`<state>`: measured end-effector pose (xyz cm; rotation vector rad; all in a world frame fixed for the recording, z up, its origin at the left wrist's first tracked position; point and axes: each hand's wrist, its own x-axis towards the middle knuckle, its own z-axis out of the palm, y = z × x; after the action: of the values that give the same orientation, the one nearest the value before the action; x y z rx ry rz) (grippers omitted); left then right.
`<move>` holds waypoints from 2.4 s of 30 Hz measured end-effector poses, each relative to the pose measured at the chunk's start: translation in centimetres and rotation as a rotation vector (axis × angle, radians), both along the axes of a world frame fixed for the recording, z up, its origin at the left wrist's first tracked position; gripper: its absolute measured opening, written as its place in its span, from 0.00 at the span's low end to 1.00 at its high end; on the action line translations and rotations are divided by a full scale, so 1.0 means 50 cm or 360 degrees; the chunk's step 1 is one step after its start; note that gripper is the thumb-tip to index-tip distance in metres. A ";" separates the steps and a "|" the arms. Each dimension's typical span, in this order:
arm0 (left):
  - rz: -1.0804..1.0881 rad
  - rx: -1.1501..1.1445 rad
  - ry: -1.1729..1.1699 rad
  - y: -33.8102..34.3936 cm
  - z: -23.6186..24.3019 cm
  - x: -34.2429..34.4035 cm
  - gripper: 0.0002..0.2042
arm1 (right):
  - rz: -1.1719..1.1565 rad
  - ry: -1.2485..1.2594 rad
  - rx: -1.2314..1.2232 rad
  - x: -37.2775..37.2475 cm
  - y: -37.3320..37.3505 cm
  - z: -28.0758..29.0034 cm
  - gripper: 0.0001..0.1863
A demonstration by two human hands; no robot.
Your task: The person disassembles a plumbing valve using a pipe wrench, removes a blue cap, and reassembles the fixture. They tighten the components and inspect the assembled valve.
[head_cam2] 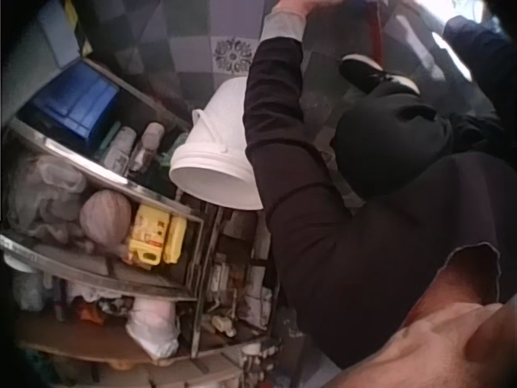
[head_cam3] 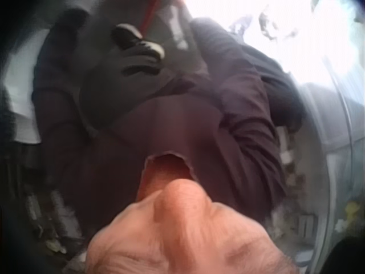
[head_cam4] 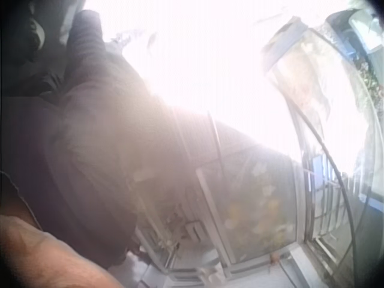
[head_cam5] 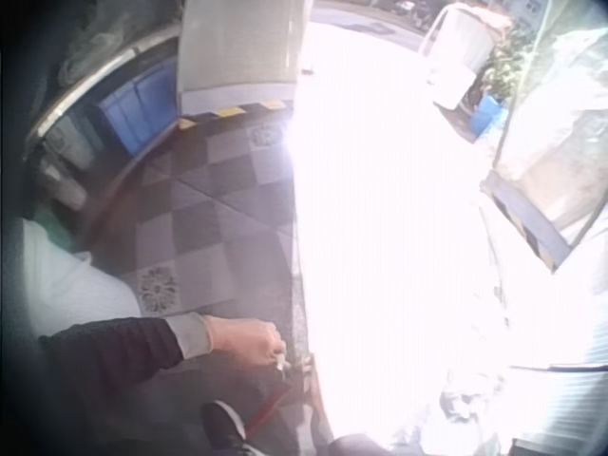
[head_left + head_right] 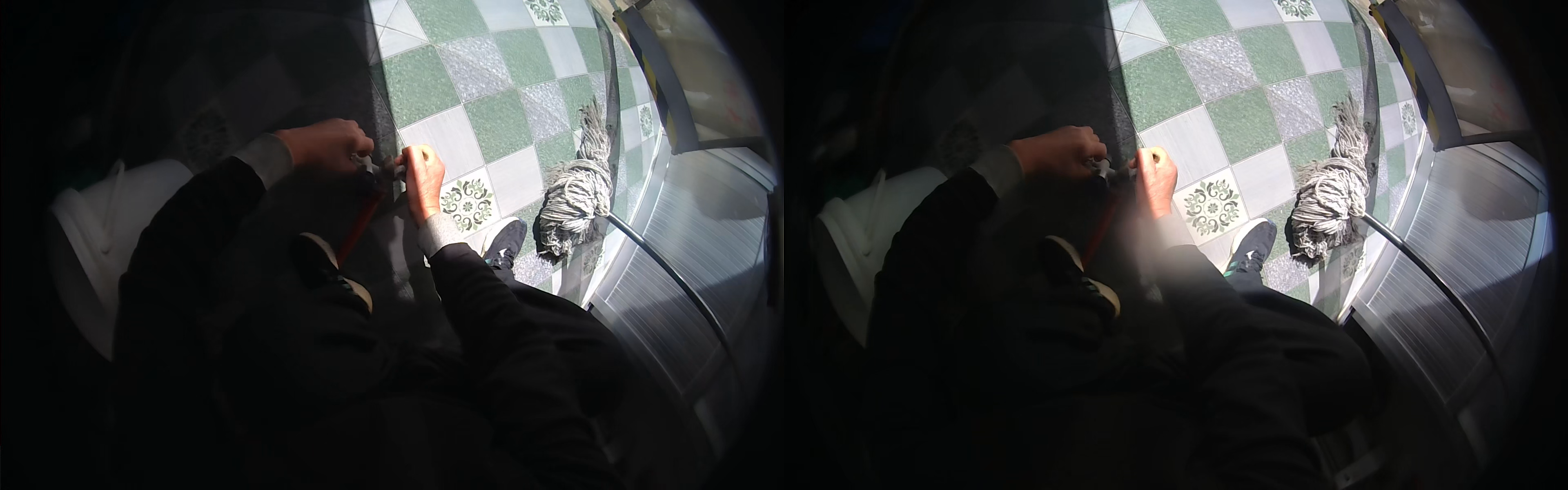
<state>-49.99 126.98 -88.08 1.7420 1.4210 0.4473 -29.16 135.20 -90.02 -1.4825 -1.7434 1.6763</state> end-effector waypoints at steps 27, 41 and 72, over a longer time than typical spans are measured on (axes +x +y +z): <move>0.0072 -0.0844 -0.0566 0.040 -0.024 -0.052 0.14 | -0.0129 -0.0318 -0.0329 -0.036 0.020 -0.038 0.24; 0.0204 -0.0500 -0.0588 -0.033 -0.018 -0.018 0.13 | 0.0149 -0.0301 -0.0017 -0.031 0.029 -0.010 0.19; 0.0555 0.0088 0.0107 -0.061 -0.041 0.054 0.19 | 0.0047 -0.0522 0.0301 -0.058 0.049 -0.067 0.12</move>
<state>-47.31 123.93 -90.12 1.5656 1.7850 0.6222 -32.07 137.65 -93.40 -1.7221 -2.0327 1.2918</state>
